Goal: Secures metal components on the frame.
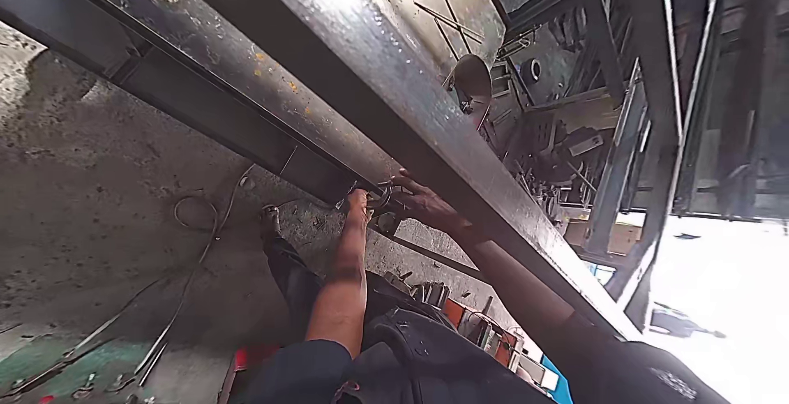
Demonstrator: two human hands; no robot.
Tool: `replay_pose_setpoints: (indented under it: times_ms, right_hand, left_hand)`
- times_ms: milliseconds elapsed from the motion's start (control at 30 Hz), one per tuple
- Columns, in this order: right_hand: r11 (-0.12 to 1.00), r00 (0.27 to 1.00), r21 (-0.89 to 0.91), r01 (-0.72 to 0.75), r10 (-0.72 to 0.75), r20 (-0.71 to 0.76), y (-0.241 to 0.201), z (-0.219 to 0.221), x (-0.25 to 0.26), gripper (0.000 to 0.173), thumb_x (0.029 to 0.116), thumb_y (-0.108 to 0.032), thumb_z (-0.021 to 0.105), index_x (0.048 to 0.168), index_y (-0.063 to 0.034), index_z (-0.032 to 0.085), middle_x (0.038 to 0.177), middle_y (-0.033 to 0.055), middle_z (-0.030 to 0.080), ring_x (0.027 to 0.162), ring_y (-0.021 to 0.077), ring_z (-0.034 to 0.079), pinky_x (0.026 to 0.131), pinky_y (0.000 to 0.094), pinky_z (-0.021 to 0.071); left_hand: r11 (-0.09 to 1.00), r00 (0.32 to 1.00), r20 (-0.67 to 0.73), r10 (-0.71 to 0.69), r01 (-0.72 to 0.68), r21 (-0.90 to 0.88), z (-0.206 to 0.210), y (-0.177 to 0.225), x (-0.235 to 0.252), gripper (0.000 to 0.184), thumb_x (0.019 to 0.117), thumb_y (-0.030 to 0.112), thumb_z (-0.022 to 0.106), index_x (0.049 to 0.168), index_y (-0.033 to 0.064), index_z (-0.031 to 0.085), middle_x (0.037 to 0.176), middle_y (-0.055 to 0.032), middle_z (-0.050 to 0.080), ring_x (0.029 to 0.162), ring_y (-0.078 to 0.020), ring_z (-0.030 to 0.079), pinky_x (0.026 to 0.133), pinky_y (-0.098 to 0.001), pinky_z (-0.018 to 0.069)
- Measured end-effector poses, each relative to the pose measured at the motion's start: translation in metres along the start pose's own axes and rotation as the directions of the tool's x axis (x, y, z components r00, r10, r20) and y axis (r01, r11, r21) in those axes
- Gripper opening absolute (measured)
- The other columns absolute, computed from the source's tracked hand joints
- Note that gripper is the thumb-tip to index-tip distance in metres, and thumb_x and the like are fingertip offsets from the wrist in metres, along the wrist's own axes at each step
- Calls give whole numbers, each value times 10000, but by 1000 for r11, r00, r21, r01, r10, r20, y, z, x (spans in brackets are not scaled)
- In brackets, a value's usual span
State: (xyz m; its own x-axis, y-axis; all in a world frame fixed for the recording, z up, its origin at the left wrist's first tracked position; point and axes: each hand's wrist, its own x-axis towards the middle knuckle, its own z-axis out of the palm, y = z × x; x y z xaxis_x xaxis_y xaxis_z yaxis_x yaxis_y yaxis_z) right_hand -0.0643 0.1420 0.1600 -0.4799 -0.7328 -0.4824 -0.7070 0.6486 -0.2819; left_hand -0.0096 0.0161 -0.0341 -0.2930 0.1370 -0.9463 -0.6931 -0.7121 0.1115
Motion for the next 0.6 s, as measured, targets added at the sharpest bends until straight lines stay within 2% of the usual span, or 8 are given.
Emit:
replay_pose_setpoints:
  times_ms: [67,167,300,367,400,467,533,600]
  right_hand:
    - [993,992,-52,107,-110,-64,9,9,4,303,946,-360,723,1148,-136,749,1480,82,556,1510,301,336,1244,442,295]
    - [990,995,-135,50,-60,-75,2,11,6,335,951,-413,697,1126,-129,726,1368,95,615,1373,312,495,1111,454,457]
    - [894,896,99,-437,442,-43,-12,8,62,274,1040,-316,539,1040,-81,680,960,124,687,916,300,686,776,528,573]
    - [495,659,538,-682,736,158,9,7,86,398,1104,-358,411,1173,-47,650,903,114,683,742,212,660,665,412,559]
    - [208,556,747,-632,793,250,22,15,82,371,1119,-346,365,1097,-70,611,774,54,636,597,140,604,533,304,515]
    - [-91,436,849,-521,826,356,19,5,75,419,1115,-420,340,1032,-94,589,742,36,644,518,102,557,459,249,448]
    - [267,575,761,-591,802,165,14,3,52,434,1115,-403,400,1264,-59,619,1062,50,686,829,61,625,749,244,522]
    - [786,809,436,-439,557,-190,30,13,24,588,1011,-548,560,1399,-108,590,1346,104,639,1246,179,601,1095,416,473]
  left_hand:
    - [1000,1000,2,-10,10,12,-2,5,-1,279,979,300,613,1133,69,591,910,-81,587,716,-169,552,635,-348,497]
    - [999,1000,0,10,-10,42,-4,0,2,347,967,289,624,1208,41,598,1016,-137,636,810,-219,604,698,-405,530]
    - [982,998,-54,43,-33,185,-6,28,-69,278,996,250,577,1161,28,607,974,-129,617,770,-202,570,648,-370,495]
    - [964,999,-46,19,-6,264,-4,55,-125,290,1069,188,478,1275,0,556,1127,-157,591,923,-230,567,782,-386,497]
    - [956,979,-102,178,-148,255,-1,49,-137,272,1028,145,498,1175,-64,593,1000,-194,606,794,-236,568,635,-364,496]
    - [968,995,-66,-73,87,236,2,82,-146,245,1078,162,453,1253,12,537,1088,-128,554,892,-211,535,772,-367,473]
    - [986,997,-45,-69,75,150,-4,55,-103,255,1029,211,539,1213,40,577,1037,-112,588,844,-200,554,739,-376,496]
    - [993,996,-29,87,-84,86,-1,26,-57,228,971,232,606,1084,33,599,887,-106,596,690,-182,557,577,-343,484]
